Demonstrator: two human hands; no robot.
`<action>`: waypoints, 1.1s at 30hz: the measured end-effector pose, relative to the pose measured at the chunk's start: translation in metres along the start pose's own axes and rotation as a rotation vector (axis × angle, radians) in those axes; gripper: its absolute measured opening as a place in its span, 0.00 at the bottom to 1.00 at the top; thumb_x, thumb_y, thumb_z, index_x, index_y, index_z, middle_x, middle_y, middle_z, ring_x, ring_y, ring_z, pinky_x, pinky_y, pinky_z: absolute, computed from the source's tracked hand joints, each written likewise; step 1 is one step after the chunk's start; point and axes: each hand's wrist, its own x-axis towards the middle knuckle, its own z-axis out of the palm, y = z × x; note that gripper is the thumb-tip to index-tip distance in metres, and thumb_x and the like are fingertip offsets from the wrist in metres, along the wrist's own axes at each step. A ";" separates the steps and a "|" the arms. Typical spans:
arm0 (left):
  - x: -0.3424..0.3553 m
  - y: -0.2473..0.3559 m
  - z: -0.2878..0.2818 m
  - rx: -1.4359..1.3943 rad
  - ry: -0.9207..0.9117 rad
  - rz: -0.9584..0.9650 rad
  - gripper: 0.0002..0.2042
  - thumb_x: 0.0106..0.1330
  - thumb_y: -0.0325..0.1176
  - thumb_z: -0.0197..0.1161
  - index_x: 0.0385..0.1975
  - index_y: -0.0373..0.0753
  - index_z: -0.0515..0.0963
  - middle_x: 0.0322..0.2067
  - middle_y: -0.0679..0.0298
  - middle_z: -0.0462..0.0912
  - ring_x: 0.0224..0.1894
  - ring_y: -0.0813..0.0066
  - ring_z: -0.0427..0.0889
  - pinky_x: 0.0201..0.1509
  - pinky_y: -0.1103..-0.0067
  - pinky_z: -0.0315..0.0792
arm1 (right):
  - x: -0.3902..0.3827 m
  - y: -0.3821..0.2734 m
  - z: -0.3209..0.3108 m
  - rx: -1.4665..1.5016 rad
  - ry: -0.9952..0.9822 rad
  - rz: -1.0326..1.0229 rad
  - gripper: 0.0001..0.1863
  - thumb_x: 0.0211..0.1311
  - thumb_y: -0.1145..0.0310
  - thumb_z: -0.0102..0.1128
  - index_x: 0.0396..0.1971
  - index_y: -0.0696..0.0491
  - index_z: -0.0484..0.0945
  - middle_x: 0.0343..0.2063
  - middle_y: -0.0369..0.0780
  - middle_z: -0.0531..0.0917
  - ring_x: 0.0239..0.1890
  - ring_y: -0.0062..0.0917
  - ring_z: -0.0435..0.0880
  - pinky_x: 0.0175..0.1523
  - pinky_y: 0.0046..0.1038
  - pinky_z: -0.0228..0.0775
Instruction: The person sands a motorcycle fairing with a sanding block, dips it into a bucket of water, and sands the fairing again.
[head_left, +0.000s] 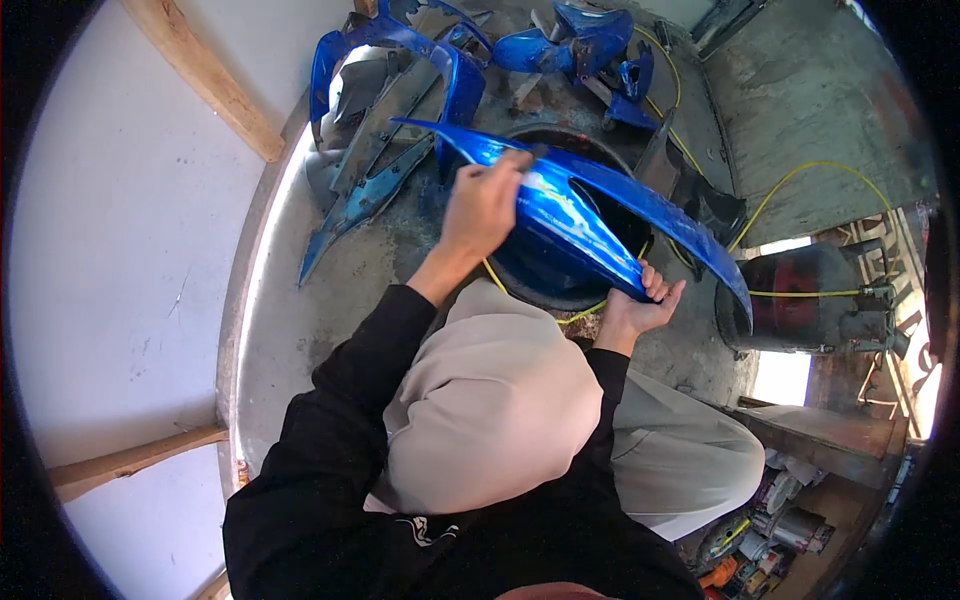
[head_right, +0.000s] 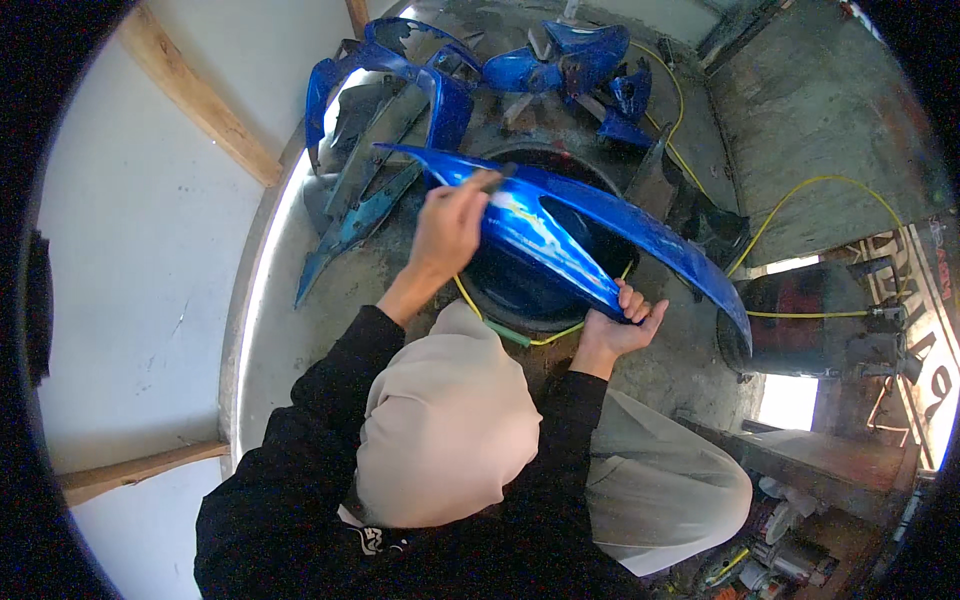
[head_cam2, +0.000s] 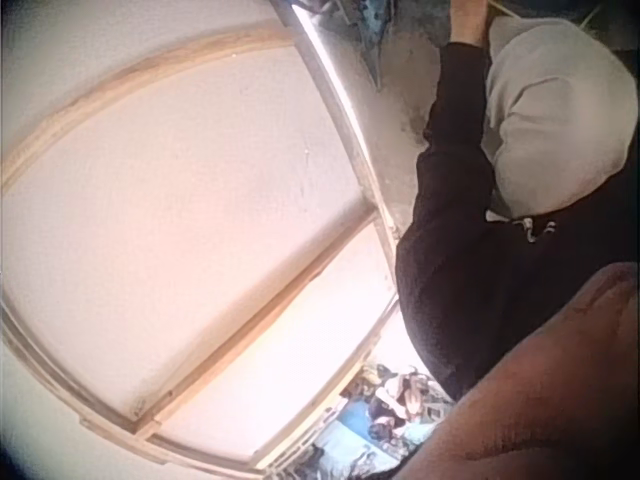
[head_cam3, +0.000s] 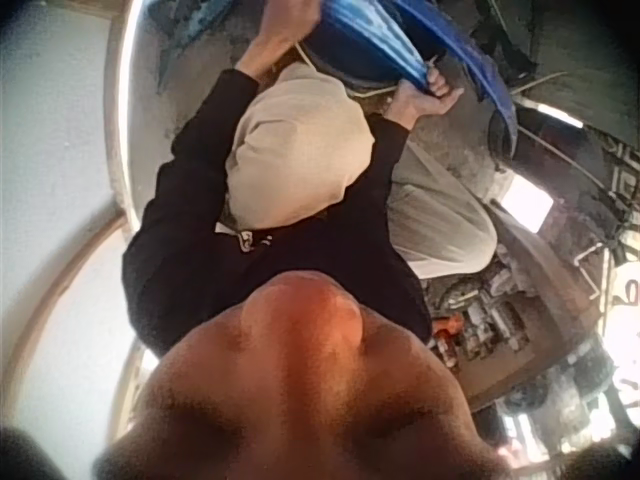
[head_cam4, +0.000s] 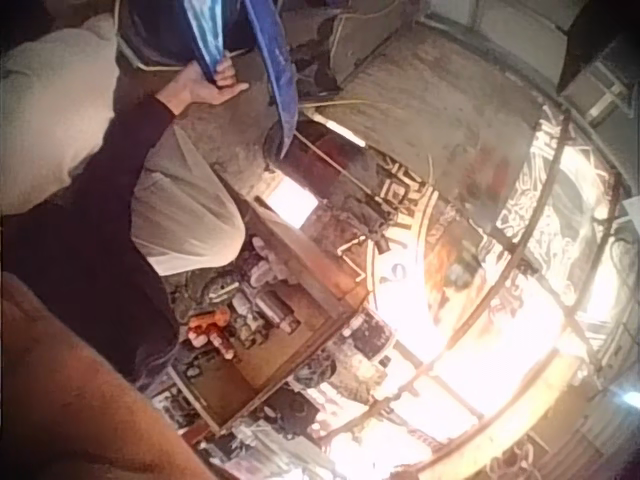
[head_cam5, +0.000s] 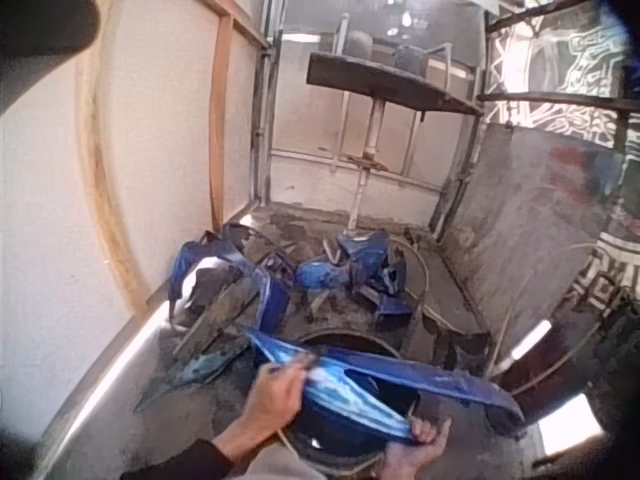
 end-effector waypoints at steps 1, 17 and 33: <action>0.000 -0.002 -0.009 -0.037 0.016 -0.201 0.12 0.75 0.32 0.56 0.50 0.35 0.82 0.39 0.51 0.88 0.39 0.60 0.86 0.43 0.71 0.74 | 0.001 -0.003 -0.005 0.016 -0.023 0.015 0.31 0.77 0.52 0.49 0.10 0.42 0.56 0.10 0.33 0.62 0.21 0.28 0.69 0.51 0.43 0.71; -0.060 -0.040 0.033 0.069 0.192 -0.499 0.12 0.80 0.37 0.47 0.47 0.33 0.69 0.41 0.42 0.78 0.43 0.35 0.79 0.46 0.53 0.71 | -0.012 0.013 0.011 -0.156 0.033 -0.067 0.29 0.75 0.53 0.52 0.11 0.42 0.58 0.11 0.34 0.64 0.23 0.28 0.71 0.53 0.43 0.71; -0.021 -0.066 0.045 0.102 0.118 -0.451 0.11 0.79 0.36 0.48 0.47 0.34 0.69 0.41 0.46 0.76 0.45 0.39 0.77 0.46 0.53 0.70 | -0.014 0.025 0.021 -0.109 0.070 -0.048 0.29 0.76 0.53 0.51 0.11 0.42 0.56 0.12 0.33 0.61 0.22 0.28 0.69 0.54 0.44 0.70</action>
